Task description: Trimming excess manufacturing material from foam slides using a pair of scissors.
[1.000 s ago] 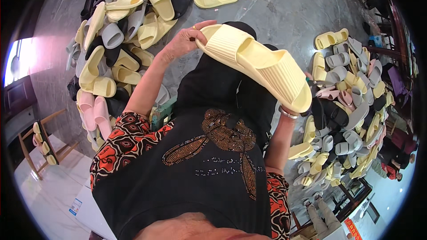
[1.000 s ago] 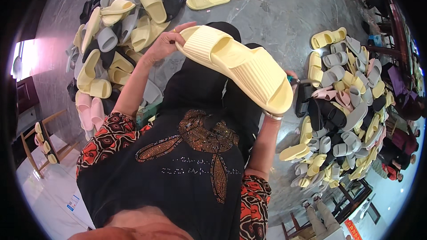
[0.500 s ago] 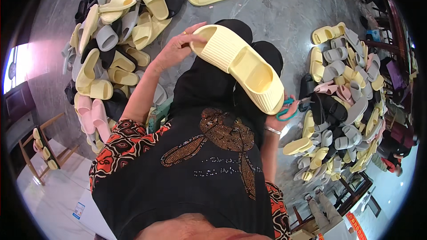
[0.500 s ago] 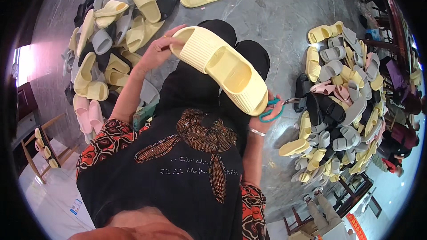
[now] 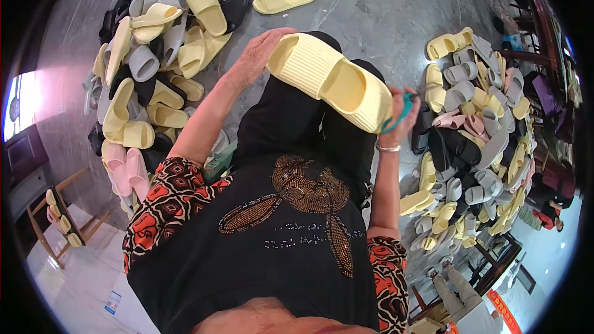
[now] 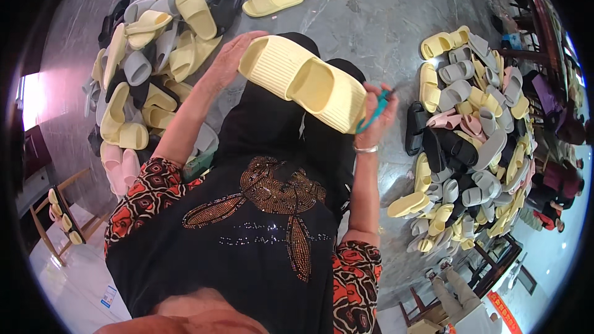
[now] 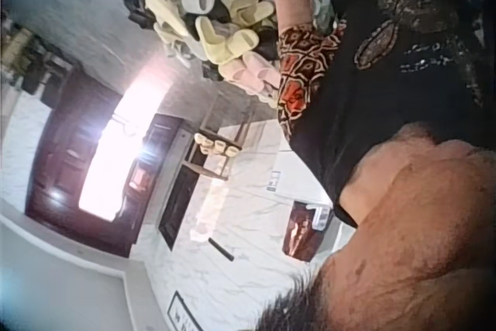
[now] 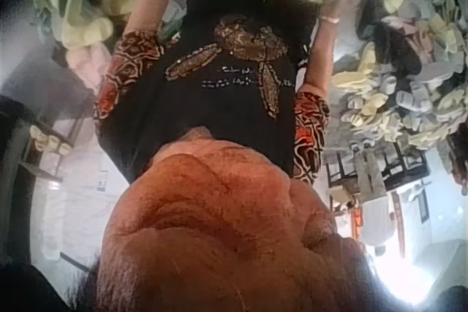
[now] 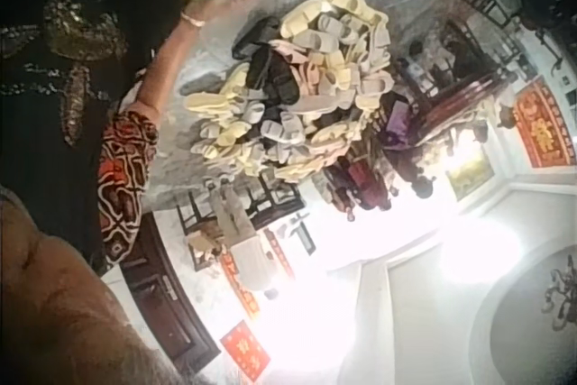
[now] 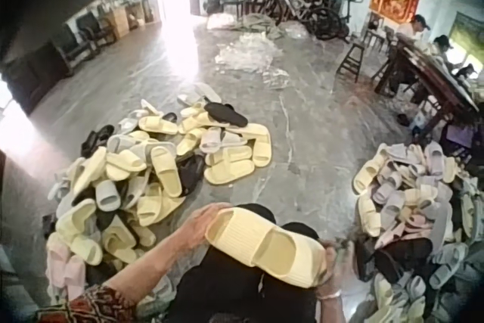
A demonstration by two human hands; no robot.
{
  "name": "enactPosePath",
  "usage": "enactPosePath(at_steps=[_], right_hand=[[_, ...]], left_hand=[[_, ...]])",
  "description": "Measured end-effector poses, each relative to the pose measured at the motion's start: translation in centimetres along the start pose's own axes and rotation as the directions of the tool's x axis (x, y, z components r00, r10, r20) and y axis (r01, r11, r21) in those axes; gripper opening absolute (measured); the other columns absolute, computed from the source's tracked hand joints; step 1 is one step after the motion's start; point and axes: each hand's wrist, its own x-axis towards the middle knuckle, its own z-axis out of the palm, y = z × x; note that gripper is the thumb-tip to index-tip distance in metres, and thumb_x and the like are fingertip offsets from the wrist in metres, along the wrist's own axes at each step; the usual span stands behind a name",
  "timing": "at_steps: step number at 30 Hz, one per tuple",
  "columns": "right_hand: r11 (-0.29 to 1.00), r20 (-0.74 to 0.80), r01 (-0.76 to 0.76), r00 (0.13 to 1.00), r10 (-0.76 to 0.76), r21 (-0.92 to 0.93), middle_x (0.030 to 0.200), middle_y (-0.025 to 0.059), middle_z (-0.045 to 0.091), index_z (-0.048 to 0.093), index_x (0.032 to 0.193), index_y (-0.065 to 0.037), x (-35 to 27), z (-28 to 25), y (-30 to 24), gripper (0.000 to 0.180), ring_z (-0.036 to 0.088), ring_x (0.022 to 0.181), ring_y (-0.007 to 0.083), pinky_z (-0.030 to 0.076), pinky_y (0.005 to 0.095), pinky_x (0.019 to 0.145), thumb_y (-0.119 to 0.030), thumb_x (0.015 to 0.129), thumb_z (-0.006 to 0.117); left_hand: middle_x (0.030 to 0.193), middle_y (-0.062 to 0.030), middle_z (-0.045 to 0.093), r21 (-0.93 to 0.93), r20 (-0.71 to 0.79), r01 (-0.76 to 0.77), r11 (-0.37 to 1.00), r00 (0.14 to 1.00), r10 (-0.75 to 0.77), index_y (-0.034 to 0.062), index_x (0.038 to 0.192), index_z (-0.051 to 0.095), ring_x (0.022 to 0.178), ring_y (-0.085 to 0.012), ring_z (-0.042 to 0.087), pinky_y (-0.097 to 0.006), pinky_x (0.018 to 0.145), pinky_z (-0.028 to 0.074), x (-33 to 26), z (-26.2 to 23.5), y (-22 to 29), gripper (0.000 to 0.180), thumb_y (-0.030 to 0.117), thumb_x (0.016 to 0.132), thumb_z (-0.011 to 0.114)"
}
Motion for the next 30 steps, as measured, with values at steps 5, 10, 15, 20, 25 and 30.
enactPosePath(at_steps=[5,10,15,20,25,30], right_hand=[[0.992,0.043,0.106,0.994,-0.103,-0.061,0.092,0.0057,0.058,0.045,0.11,-0.008,0.1,3.0,1.0,0.032,0.055,0.086,0.0133,0.046,0.0265,0.076,-0.006,0.082,0.059],[0.974,0.095,-0.104,0.988,0.125,-0.2,0.088,0.0039,0.059,0.044,0.109,-0.005,2.3,4.9,-1.3,0.035,0.056,0.082,0.0119,0.046,0.0248,0.072,-0.009,0.079,0.063],[0.912,0.289,-0.263,0.889,0.356,-0.313,0.089,0.0068,0.059,0.043,0.112,-0.001,3.2,3.5,-3.5,0.046,0.057,0.079,0.0122,0.047,0.0266,0.071,-0.013,0.075,0.068],[0.795,0.436,-0.29,0.711,0.552,-0.533,0.09,0.0088,0.058,0.044,0.111,0.006,-0.1,4.2,-4.2,0.062,0.056,0.08,0.0121,0.047,0.026,0.071,-0.018,0.063,0.075],[0.761,0.381,-0.411,0.685,0.621,-0.502,0.094,0.008,0.058,0.047,0.111,0.004,-1.5,5.8,-2.6,0.062,0.055,0.087,0.0143,0.045,0.0269,0.074,-0.015,0.059,0.076],[0.783,0.231,-0.545,0.755,0.614,-0.299,0.094,0.0099,0.06,0.057,0.1,0.0,3.1,1.1,-7.6,0.043,0.058,0.083,0.0172,0.047,0.0294,0.073,-0.019,0.063,0.069]], left_hand=[[0.115,-0.0082,0.053,0.533,0.03,-0.263,0.804,0.956,0.292,0.0009,0.116,0.051,0.105,-0.0151,0.049,-0.028,0.093,0.037,1.1,-0.7,-0.7,0.035,0.024,0.092,0.038],[0.114,-0.0081,0.053,-0.008,-0.173,-0.054,0.999,0.984,0.051,0.0001,0.116,0.05,0.106,-0.0166,0.05,-0.029,0.092,0.038,1.0,-1.9,-3.2,0.035,0.025,0.093,0.04],[0.111,-0.0078,0.054,-0.236,-0.151,0.03,0.971,0.986,-0.067,-0.0001,0.12,0.046,0.103,-0.0172,0.051,-0.029,0.09,0.039,-0.3,-3.2,-4.0,0.035,0.022,0.093,0.041],[0.11,-0.0072,0.054,0.498,-0.024,-0.2,0.844,0.97,0.244,0.0044,0.114,0.05,0.099,-0.0183,0.053,-0.029,0.088,0.041,-2.6,-6.8,-3.7,0.03,0.023,0.091,0.044],[0.108,-0.007,0.055,-0.436,0.018,0.27,0.858,0.956,-0.292,0.0066,0.118,0.048,0.098,-0.0204,0.054,-0.03,0.084,0.044,-3.5,-7.8,-4.5,0.04,0.036,0.09,0.046],[0.108,-0.0068,0.056,-0.42,-0.007,0.4,0.815,0.896,-0.444,0.006,0.122,0.045,0.098,-0.0201,0.055,-0.033,0.083,0.046,-5.1,-10.0,-5.0,0.045,0.038,0.09,0.046]])
